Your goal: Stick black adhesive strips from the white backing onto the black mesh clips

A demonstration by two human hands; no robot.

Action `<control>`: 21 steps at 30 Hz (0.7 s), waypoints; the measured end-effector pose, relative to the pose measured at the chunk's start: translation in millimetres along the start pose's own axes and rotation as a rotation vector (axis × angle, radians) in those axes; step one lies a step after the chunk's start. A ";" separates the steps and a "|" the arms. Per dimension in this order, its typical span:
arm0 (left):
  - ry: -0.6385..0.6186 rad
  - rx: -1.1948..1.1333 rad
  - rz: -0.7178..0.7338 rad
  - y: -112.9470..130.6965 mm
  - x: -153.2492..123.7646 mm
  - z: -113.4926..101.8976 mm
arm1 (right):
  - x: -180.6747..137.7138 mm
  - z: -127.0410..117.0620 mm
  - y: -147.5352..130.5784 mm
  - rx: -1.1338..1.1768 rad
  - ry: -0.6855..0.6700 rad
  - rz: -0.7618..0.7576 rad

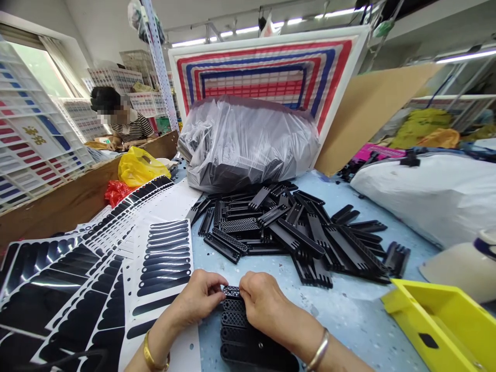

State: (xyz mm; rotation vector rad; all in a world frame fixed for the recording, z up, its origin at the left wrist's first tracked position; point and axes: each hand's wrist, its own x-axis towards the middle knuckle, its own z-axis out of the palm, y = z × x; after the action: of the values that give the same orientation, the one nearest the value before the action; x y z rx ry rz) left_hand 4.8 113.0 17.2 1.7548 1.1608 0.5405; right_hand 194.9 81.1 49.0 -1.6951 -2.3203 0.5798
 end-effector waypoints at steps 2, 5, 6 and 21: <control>0.000 0.001 0.003 -0.5 0.4 0.5 | 1.2 3.0 1.3 0.002 0.001 -0.008; 0.004 -0.006 0.006 -1.3 1.3 1.3 | 4.2 6.2 2.9 0.007 -0.002 -0.002; 0.006 -0.012 0.004 -1.6 1.6 1.5 | 5.5 7.0 3.6 0.014 -0.003 0.006; 0.078 -0.074 0.044 -4.9 1.6 0.8 | 7.6 7.5 7.1 0.140 0.025 0.016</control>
State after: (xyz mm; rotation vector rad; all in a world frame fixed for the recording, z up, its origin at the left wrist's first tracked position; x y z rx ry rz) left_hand 3.9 114.6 12.4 1.7125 1.1435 0.6758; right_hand 195.7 88.8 38.7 -1.6498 -2.1953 0.7020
